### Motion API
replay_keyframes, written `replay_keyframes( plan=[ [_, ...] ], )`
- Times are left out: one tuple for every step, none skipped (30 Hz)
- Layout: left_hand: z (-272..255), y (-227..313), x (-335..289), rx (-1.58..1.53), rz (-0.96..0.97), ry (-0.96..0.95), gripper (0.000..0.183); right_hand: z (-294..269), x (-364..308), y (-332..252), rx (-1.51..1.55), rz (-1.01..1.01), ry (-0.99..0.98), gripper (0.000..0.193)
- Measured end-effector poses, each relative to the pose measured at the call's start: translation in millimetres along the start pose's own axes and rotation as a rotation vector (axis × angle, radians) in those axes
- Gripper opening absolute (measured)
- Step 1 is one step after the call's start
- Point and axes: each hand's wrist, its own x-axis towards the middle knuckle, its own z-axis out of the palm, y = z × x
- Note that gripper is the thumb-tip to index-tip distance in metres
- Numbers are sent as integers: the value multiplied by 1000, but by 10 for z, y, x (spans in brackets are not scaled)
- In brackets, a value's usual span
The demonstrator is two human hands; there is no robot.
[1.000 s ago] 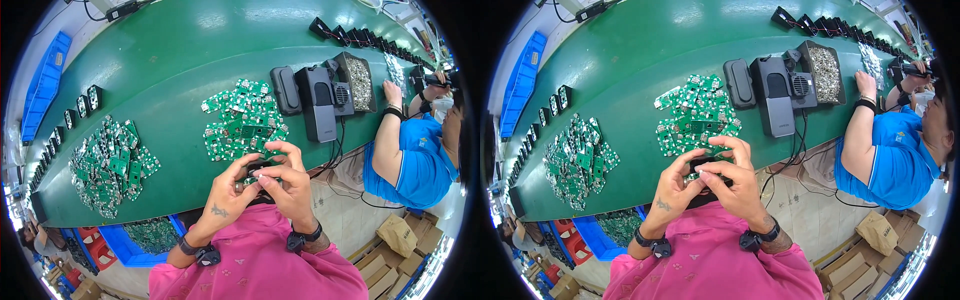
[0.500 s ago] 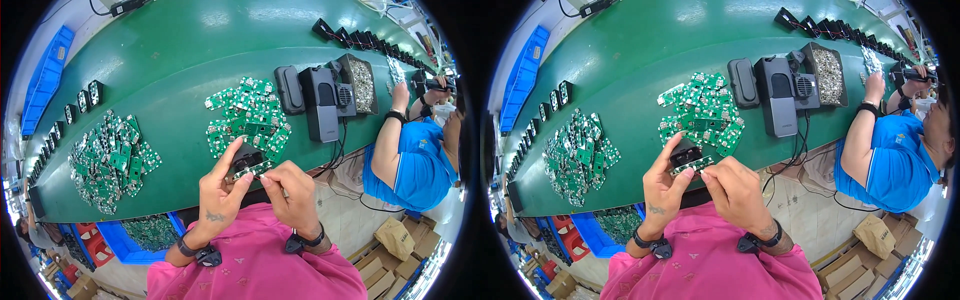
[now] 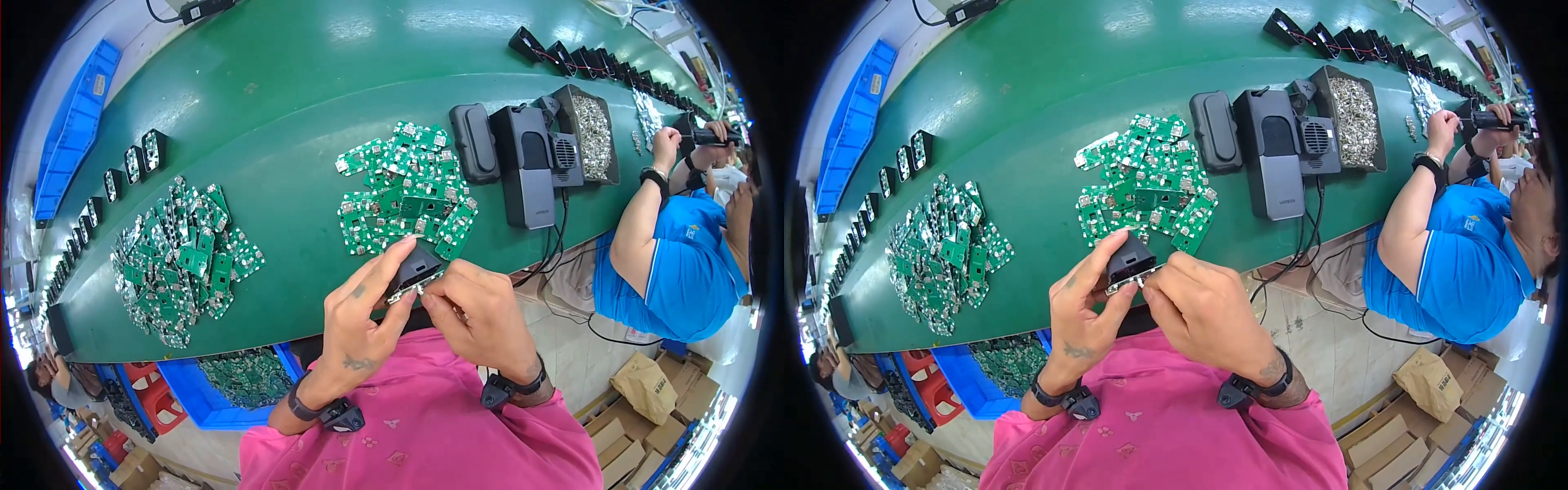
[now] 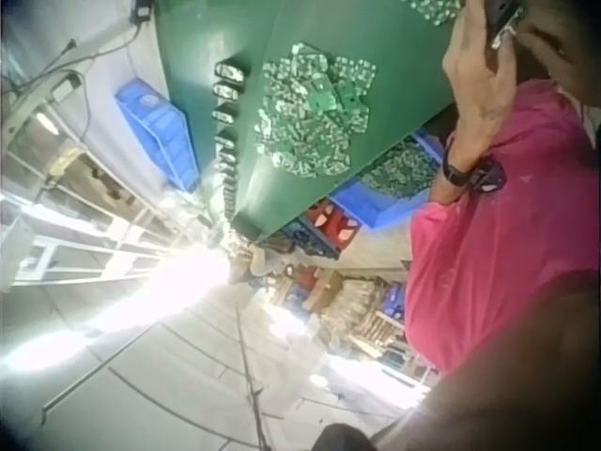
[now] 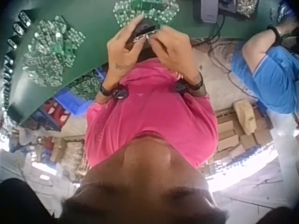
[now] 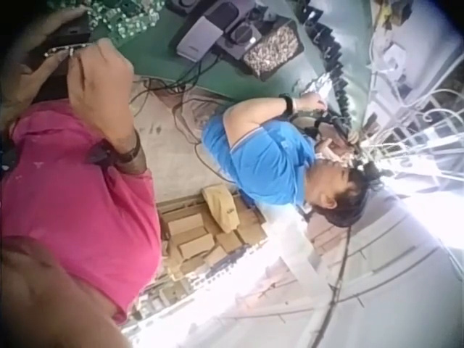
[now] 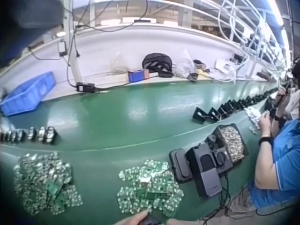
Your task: The person assembles electronic devices by hand, picking up a black plastic housing and a circuit board, fitting the board into the housing, and pressing them together. The person then places the assembled unit onto the green workbench and repeats the process.
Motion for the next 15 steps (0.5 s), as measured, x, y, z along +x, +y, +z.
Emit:
replay_keyframes(
  plan=[
    [-3, 11, 7, 18, 13, -12, 61, -6, -1, 0, 2, 16, -18, 7],
    [-7, 13, 12, 17, 13, -13, 61, -6, -3, 3, 1, 17, -18, 7],
    [-16, 15, 20, 23, 17, -27, 61, -6, -1, 7, -2, 11, -13, 8],
    [-18, 14, 27, 29, 22, -42, 61, -6, 1, 12, -5, 5, -9, 8],
    [-14, 13, 29, 29, 22, -43, 61, -4, 1, 15, -4, 5, -8, 8],
    [-28, 11, 18, 53, 18, -35, 60, 17, 8, -1, -43, -7, -6, 8],
    [-42, 7, 11, 77, 14, -27, 60, 38, 17, -14, -82, -19, -4, 8],
    [-51, -3, 11, 77, 15, -22, 60, 61, 30, -22, -82, -23, -6, 8],
    [-39, -11, 17, 151, 69, 1, 59, 72, 32, -20, -97, -16, -11, 8],
    [-28, -18, 23, 225, 124, 24, 58, 86, 35, -19, -113, -10, -15, 8],
    [-17, -18, 25, 226, 125, 27, 58, 99, 38, -19, -113, -13, -16, 8],
    [0, -12, 29, 272, 153, 52, 56, 106, 35, -21, -136, -14, -7, 7],
    [10, -8, 29, 318, 183, 78, 55, 118, 30, -24, -160, -16, 4, 7],
    [17, -20, 6, 316, 192, 81, 55, 148, 15, -26, -166, -21, 8, 7],
    [25, -57, -21, 355, 182, 103, 54, 199, 5, -11, -174, -4, -7, 6]
  ],
)
